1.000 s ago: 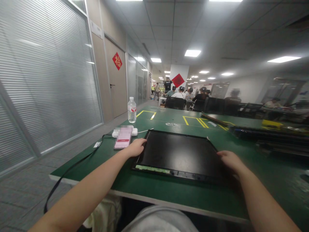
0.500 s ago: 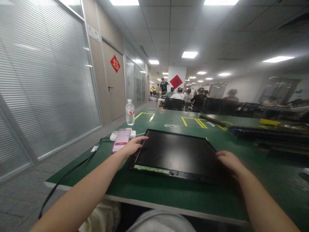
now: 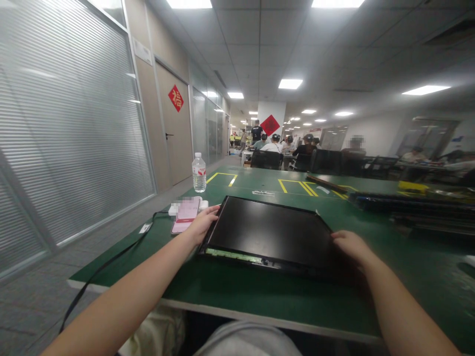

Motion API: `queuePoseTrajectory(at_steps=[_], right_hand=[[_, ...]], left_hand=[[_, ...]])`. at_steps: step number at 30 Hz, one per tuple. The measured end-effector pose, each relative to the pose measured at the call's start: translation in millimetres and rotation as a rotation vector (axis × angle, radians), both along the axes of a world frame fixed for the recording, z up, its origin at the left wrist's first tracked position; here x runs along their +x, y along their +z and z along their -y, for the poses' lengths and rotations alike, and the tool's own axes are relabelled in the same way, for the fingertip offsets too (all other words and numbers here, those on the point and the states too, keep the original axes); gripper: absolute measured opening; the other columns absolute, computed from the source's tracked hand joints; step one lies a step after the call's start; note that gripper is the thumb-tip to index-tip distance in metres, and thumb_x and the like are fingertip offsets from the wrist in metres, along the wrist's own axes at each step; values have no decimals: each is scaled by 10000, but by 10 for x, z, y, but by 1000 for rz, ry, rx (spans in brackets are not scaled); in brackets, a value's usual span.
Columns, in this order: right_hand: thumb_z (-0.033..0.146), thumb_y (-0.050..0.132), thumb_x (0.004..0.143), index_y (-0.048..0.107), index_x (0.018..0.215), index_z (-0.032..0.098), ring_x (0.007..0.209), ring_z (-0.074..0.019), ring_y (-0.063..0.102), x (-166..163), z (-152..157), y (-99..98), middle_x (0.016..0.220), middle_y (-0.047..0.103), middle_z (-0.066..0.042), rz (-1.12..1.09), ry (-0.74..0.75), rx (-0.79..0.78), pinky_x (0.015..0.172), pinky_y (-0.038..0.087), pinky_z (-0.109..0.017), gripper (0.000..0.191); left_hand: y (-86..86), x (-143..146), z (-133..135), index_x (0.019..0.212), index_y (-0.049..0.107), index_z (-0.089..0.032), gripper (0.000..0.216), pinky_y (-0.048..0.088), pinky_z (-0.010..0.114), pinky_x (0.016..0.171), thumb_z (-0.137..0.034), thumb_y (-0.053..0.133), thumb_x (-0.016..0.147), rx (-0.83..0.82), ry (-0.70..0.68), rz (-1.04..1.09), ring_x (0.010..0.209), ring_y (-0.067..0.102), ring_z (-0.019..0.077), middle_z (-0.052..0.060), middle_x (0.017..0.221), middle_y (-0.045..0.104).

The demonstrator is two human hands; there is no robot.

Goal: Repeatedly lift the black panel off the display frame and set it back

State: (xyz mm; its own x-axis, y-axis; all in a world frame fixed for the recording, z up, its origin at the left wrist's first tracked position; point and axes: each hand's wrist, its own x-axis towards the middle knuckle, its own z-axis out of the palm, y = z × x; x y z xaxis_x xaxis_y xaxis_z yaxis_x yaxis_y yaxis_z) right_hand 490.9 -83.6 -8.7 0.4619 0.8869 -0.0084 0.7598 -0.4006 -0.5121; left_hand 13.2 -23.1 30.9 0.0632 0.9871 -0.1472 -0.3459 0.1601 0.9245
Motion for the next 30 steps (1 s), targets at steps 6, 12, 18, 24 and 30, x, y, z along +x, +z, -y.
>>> queuePoseTrajectory(at_steps=[6, 12, 18, 24, 30], right_hand=[[135, 569, 749, 790, 913, 191, 931, -234, 719, -6, 9, -6, 1027, 774, -99, -19, -3, 20, 807, 520, -294, 281], [154, 585, 744, 797, 883, 209, 913, -235, 721, 37, 1, -17, 997, 776, -88, -31, 18, 10, 802, 525, -295, 260], [161, 604, 736, 787, 868, 212, 866, -227, 726, 69, -19, -52, 957, 778, -84, -49, 13, 39, 755, 532, -284, 231], [149, 602, 721, 785, 822, 212, 854, -224, 726, 51, -3, -37, 954, 778, -84, -61, 34, 34, 768, 533, -287, 218], [157, 592, 713, 784, 856, 213, 924, -246, 722, 44, -12, -36, 976, 777, -88, -40, 15, 28, 838, 534, -317, 246]], left_hand=[[-60, 24, -6, 1182, 581, -197, 546, 586, 275, 531, 49, 675, 703, 5, 18, -3, 591, 709, 155, 60, 1059, 754], [-104, -16, -26, 1355, 525, -226, 711, 574, 269, 513, -80, 803, 717, -22, -33, -48, 537, 697, 158, 40, 913, 774], [-91, -21, -36, 1201, 669, -129, 515, 591, 293, 583, -139, 830, 712, 12, -137, -48, 602, 728, 196, 78, 792, 778], [-146, -46, -50, 890, 747, -118, 232, 518, 250, 513, -118, 785, 661, 40, -100, -209, 507, 668, 162, 54, 662, 747], [-221, -64, -98, 772, 744, -153, 176, 490, 270, 536, -117, 676, 615, 78, -77, -339, 510, 635, 173, 26, 610, 713]])
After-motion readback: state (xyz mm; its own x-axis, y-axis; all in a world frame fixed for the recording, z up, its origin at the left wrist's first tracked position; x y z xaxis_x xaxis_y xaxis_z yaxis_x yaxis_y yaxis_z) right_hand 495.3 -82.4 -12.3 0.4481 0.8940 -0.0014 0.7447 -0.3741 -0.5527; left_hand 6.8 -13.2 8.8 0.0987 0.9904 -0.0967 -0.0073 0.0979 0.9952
